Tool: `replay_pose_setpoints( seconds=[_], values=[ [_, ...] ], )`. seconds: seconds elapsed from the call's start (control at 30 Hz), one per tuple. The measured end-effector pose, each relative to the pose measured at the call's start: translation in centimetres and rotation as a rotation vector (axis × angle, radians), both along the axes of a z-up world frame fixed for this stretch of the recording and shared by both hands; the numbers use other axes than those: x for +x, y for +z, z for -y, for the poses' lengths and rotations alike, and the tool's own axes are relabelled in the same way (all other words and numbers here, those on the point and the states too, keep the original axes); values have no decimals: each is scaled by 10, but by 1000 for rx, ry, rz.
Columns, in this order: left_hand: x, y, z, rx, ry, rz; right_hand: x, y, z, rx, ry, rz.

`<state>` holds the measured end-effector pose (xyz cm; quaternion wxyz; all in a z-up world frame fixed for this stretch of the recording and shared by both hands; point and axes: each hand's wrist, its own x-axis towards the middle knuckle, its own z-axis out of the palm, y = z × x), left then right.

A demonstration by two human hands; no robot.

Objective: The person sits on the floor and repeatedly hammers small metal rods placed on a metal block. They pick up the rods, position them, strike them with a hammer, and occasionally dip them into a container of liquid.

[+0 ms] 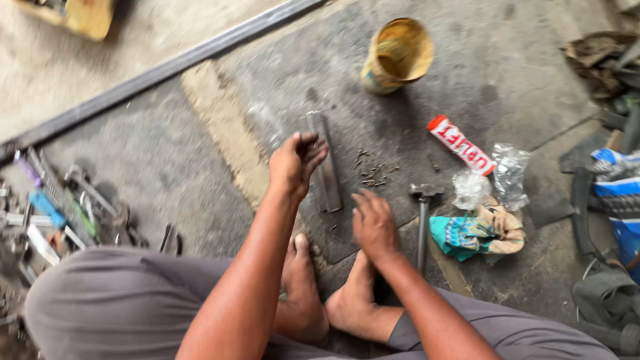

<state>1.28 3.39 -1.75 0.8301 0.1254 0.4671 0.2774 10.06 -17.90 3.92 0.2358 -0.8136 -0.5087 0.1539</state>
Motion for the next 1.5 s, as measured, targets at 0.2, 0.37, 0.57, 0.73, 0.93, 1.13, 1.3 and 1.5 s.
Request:
replay_pose_setpoints(
  seconds=[0.2, 0.37, 0.57, 0.73, 0.93, 1.13, 1.3, 1.5],
  values=[
    [158, 33, -57, 586, -135, 36, 60, -17, 23, 31, -269, 74],
    [242, 31, -83, 1419, -356, -535, 87, -17, 34, -79, -444, 1],
    [226, 29, -56, 1801, -1028, -805, 116, -34, 20, -155, -362, 77],
    [201, 43, -46, 2014, -1032, -904, 126, -64, 0, -189, -221, 88],
    [190, 51, -44, 1943, -1306, -841, 113, -78, -9, -202, -181, 138],
    [151, 65, -31, 2057, -1052, -684, 99, -69, 3, -215, -216, 162],
    [99, 95, -14, 1530, -744, -612, 92, -75, -9, -169, -223, 212],
    [11, 131, 11, 799, -657, -615, 86, -86, -15, -190, -227, 292]
  ],
)
